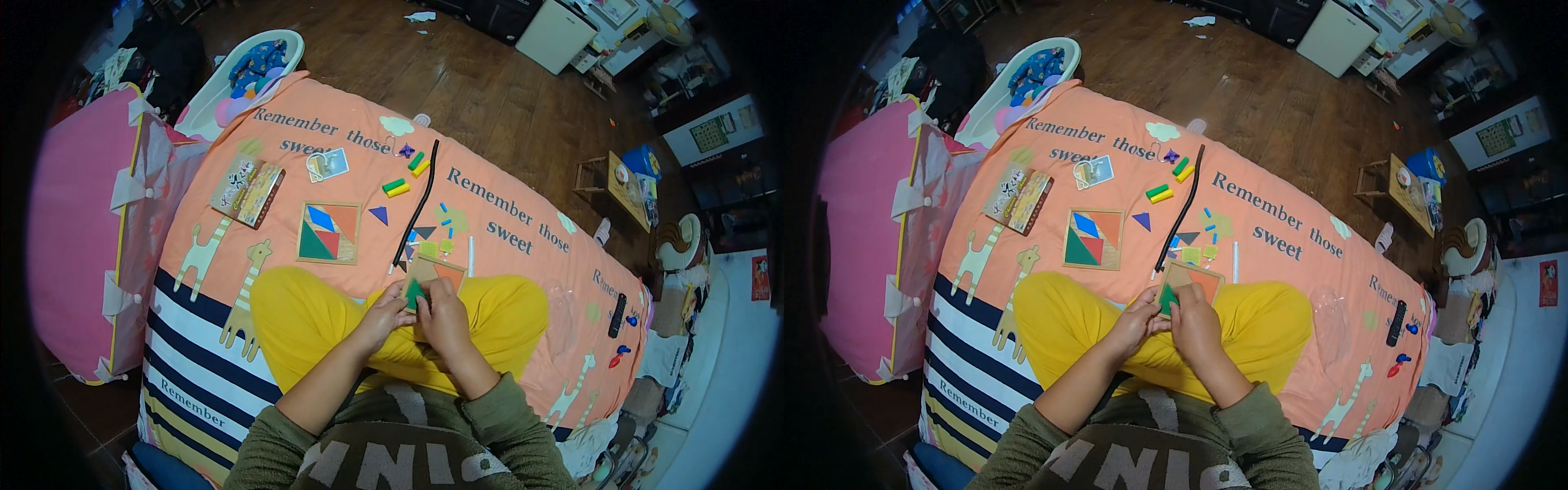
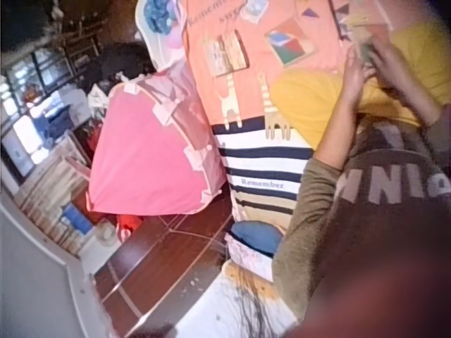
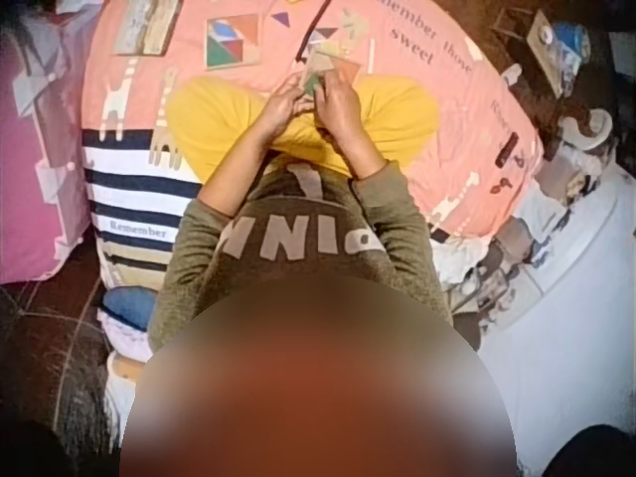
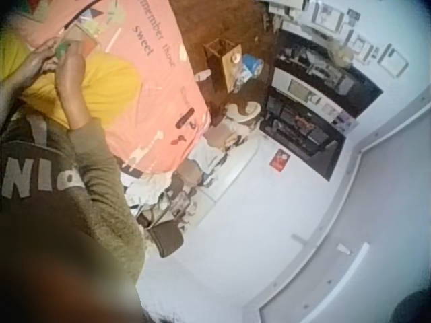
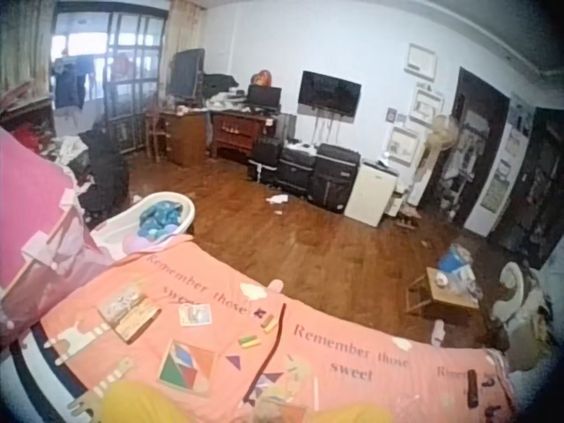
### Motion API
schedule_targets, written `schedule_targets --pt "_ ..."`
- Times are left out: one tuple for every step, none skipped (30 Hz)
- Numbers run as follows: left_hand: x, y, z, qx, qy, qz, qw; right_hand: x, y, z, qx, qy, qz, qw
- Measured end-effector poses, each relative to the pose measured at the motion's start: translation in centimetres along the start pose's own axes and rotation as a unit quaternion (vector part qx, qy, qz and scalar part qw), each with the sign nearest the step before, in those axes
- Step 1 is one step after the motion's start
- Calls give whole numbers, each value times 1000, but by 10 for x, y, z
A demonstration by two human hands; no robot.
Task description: The person sits cross-legged and assembles a wooden puzzle by placing circular pieces into a grid frame. They then switch to a tangram puzzle, arranging colored geometric shapes into a square frame.
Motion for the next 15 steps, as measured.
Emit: schedule_targets --pt "1 -1 0 3 -6 0 1000 -2 0 2 -7 -7 -7 1000" --pt "1 -2 1 13 -4 -1 1000 -4 1 3 -14 -14 -14 1000" --pt "2 -3 1 22 -3 -2 1000 -6 4 6 -20 -15 -20 999" --pt "2 -4 1 32 0 -2 1000 -8 7 10 -25 -17 -25 999" --pt "3 -5 0 36 2 0 999 -10 9 12 -31 -19 -31 999" --pt "5 -7 -2 40 4 2 999 -11 11 12 -7 -12 -37 999" --pt "6 -8 -3 43 6 5 999 -11 12 11 16 -6 -44 999" --pt "7 -9 -3 40 6 2 999 -11 13 9 38 0 -51 998" --pt "7 -11 -4 37 7 -1 999 -11 19 10 73 -5 -25 997" --pt "8 -10 -2 34 7 -3 999 -10 24 9 108 -9 -1 994" --pt "9 -8 -1 41 13 1 999 -9 29 8 141 -14 24 990" --pt "9 -7 1 47 18 6 999 -5 35 3 166 0 54 985" --pt "8 -2 5 53 22 11 998 4 37 -8 189 16 84 978" --pt "5 1 7 54 27 14 998 15 42 -17 216 28 114 969" --pt "2 4 8 54 33 17 998 32 49 -27 230 57 111 965"
Point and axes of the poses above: each hand's wrist, its own x-axis towards the middle knuckle, its own z-axis out of the palm, y = z × x, the point moved 4 cm from there along x, towards the middle knuckle, and after that the axes turned 12 degrees about x, right-handed, at the moved point
